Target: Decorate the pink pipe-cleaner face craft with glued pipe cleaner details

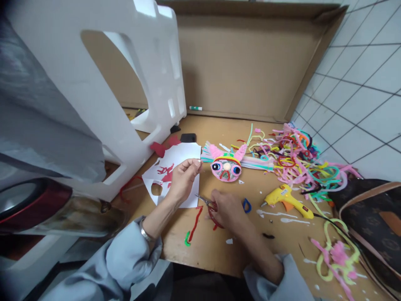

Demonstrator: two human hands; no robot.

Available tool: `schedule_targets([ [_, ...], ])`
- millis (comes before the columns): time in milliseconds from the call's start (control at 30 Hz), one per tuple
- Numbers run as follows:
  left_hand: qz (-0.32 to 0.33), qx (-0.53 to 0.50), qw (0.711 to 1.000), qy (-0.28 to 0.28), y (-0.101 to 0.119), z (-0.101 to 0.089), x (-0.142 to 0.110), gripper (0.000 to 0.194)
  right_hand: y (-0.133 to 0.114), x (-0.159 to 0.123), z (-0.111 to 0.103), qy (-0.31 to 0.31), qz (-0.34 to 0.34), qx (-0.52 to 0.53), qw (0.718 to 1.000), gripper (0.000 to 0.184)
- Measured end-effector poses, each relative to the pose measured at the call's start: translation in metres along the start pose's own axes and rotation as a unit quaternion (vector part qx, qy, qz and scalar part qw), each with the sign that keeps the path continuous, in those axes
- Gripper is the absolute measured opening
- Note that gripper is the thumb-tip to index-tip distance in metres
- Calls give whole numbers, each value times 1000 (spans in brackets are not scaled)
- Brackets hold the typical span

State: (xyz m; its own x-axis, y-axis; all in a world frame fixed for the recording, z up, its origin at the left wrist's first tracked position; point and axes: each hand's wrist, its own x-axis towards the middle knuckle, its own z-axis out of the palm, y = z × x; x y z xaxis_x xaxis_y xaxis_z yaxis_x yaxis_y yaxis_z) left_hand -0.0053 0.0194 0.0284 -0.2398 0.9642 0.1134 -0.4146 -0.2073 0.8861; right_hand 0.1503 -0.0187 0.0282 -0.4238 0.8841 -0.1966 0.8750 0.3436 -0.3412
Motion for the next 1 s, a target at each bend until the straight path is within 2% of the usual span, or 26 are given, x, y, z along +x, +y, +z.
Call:
schedule_targets([
  [167, 3, 39, 999, -36, -1, 3, -7, 25, -4, -2, 6, -11, -46, -27, 999, 25],
  [300, -8, 60, 997, -57, -2, 4, -8, 25, 5, -4, 0, -33, -90, 20, 995, 10],
  [433, -8, 80, 993, -91, -1, 3, -10, 24, 12, -7, -12, -48, -141, 95, 984, 16],
  [533, -20, 99, 988, -114, 3, 3, -12, 24, 17, -6, -12, 15, -144, 213, 966, 20],
  [633, -37, 103, 984, -141, 6, 5, -15, 24, 24, -3, -7, 129, -111, 340, 925, 15],
  [733, -60, 101, 979, -166, 8, 7, -17, 23, 28, -1, -5, 245, -89, 403, 877, 16],
  [800, -72, 105, 976, -175, 8, 8, -18, 21, 29, -1, -7, 284, -78, 417, 860, 16],
  [867, -72, 113, 974, -180, 6, 8, -19, 18, 28, -3, -11, 312, -70, 398, 860, 16],
  [1000, -56, 148, 970, -183, 0, 7, -19, 14, 26, -6, -18, 332, -78, 310, 888, 23],
])
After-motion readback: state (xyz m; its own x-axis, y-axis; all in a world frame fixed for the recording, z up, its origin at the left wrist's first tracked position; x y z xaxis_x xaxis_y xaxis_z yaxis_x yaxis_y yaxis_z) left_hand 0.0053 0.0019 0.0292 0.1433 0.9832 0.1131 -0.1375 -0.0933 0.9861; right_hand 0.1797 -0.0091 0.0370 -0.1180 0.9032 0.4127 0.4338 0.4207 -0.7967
